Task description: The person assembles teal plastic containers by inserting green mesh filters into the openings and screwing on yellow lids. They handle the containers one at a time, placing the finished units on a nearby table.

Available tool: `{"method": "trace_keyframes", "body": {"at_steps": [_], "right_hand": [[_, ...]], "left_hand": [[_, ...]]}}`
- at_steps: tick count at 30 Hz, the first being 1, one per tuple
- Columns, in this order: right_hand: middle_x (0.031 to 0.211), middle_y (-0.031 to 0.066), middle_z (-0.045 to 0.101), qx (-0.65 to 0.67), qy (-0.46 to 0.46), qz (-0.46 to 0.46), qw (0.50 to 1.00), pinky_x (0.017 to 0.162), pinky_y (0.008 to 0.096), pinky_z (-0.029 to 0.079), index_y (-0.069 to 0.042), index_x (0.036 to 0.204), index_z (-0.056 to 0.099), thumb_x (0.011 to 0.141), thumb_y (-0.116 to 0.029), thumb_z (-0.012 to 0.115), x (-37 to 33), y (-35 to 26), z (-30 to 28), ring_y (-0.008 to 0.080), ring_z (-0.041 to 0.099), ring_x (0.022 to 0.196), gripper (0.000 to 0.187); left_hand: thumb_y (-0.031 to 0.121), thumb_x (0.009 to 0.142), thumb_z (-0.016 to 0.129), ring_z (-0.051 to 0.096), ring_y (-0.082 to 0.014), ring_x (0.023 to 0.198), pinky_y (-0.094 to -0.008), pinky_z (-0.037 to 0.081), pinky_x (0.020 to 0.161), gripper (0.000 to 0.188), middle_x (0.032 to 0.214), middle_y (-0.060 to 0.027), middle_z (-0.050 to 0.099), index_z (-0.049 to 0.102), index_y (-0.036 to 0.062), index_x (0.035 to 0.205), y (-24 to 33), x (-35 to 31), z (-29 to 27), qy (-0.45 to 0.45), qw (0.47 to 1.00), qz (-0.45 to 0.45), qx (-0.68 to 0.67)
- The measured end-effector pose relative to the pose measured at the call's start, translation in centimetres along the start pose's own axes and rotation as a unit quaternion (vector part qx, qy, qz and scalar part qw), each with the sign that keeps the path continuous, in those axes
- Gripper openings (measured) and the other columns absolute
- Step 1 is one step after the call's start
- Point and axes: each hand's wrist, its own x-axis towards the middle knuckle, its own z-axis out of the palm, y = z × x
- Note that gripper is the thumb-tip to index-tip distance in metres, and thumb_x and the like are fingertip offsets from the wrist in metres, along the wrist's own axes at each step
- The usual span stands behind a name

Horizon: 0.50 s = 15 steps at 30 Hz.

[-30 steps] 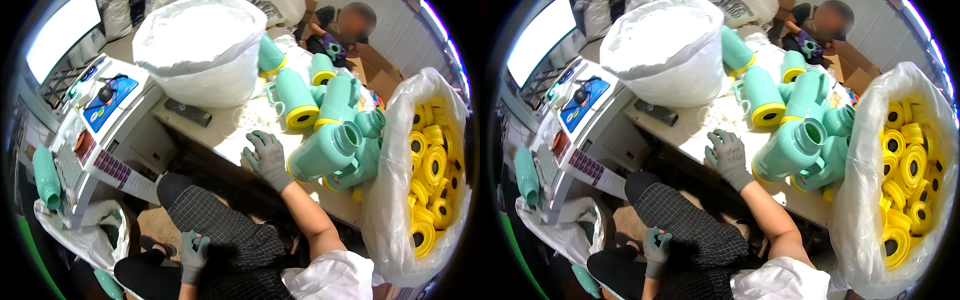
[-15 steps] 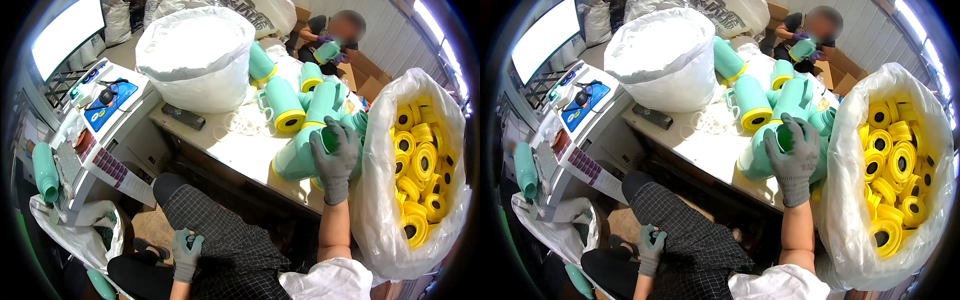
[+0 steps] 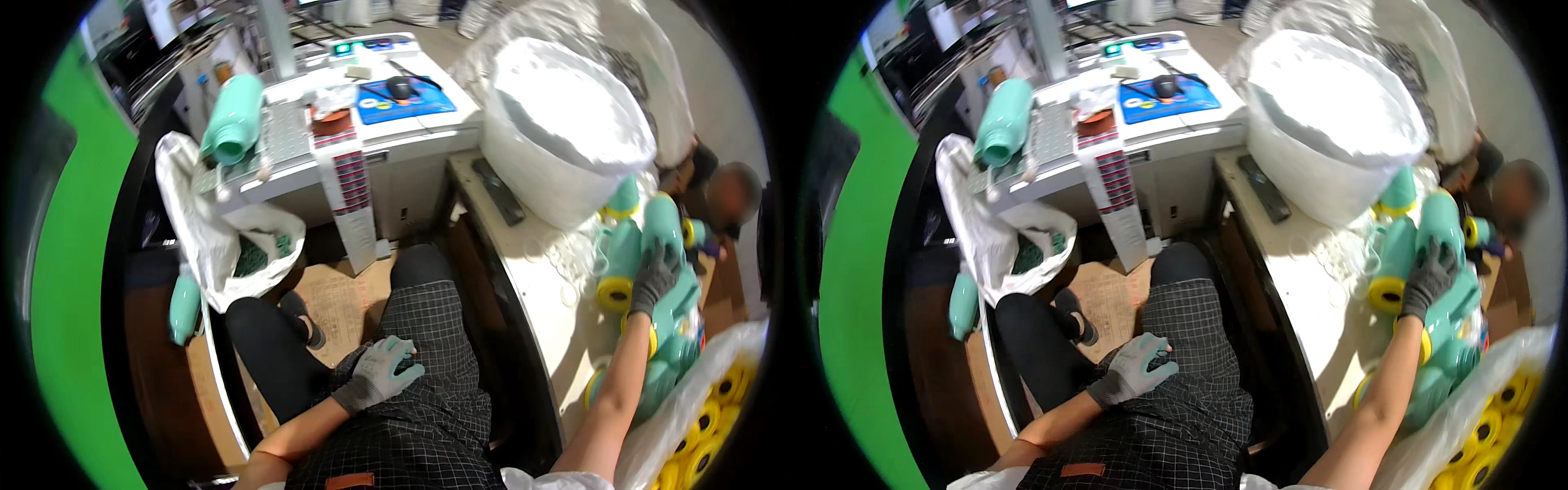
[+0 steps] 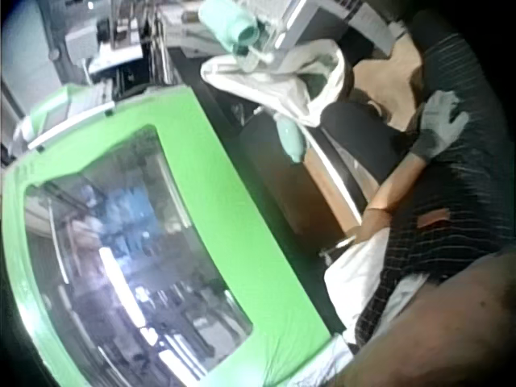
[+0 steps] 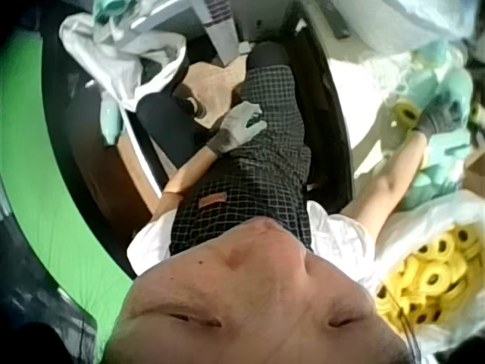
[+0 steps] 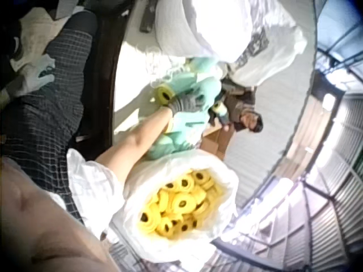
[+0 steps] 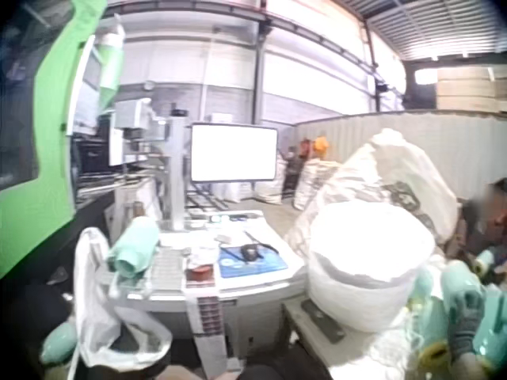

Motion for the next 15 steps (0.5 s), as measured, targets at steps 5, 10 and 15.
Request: {"method": "trace_keyframes", "body": {"at_steps": [5, 10, 15], "right_hand": [[0.139, 0.0167, 0.061, -0.030, -0.020, -0.052, 0.998, 0.109, 0.0516, 0.042, -0.017, 0.143, 0.060, 0.095, -0.037, 0.068, 1.9, -6.1, -2.2, 0.0347, 0.055, 0.130, 0.053], [0.140, 0.0177, 0.059, 0.251, 0.064, -0.125, 0.958, 0.108, 0.0505, 0.043, -0.010, 0.142, 0.060, 0.096, -0.032, 0.072, -4.0, -19.5, -12.6, 0.0370, 0.053, 0.130, 0.052], [0.143, 0.0210, 0.052, 0.483, -0.078, -0.216, 0.845, 0.111, 0.0534, 0.039, -0.005, 0.142, 0.058, 0.094, -0.025, 0.072, -13.6, -32.2, -21.6, 0.0398, 0.050, 0.130, 0.053]], "left_hand": [[0.034, 0.088, 0.077, 0.063, -0.0339, 0.098, -0.0431, 0.050, 0.089, 0.040, 0.105, -0.0121, 0.062, 0.063, 0.0079, 0.115, -1.4, -2.7, -1.1, 0.069, 0.998, -0.015, 0.004], [0.021, 0.086, 0.080, 0.062, -0.0325, 0.099, -0.0411, 0.050, 0.092, 0.042, 0.110, -0.0133, 0.063, 0.060, 0.0057, 0.120, -3.5, -5.1, -9.7, 0.367, 0.926, -0.020, 0.084], [0.020, 0.089, 0.076, 0.063, -0.0323, 0.103, -0.0426, 0.050, 0.093, 0.039, 0.114, -0.0191, 0.062, 0.058, -0.0010, 0.116, -13.9, -12.3, -16.1, 0.530, 0.812, -0.232, 0.073]]}}
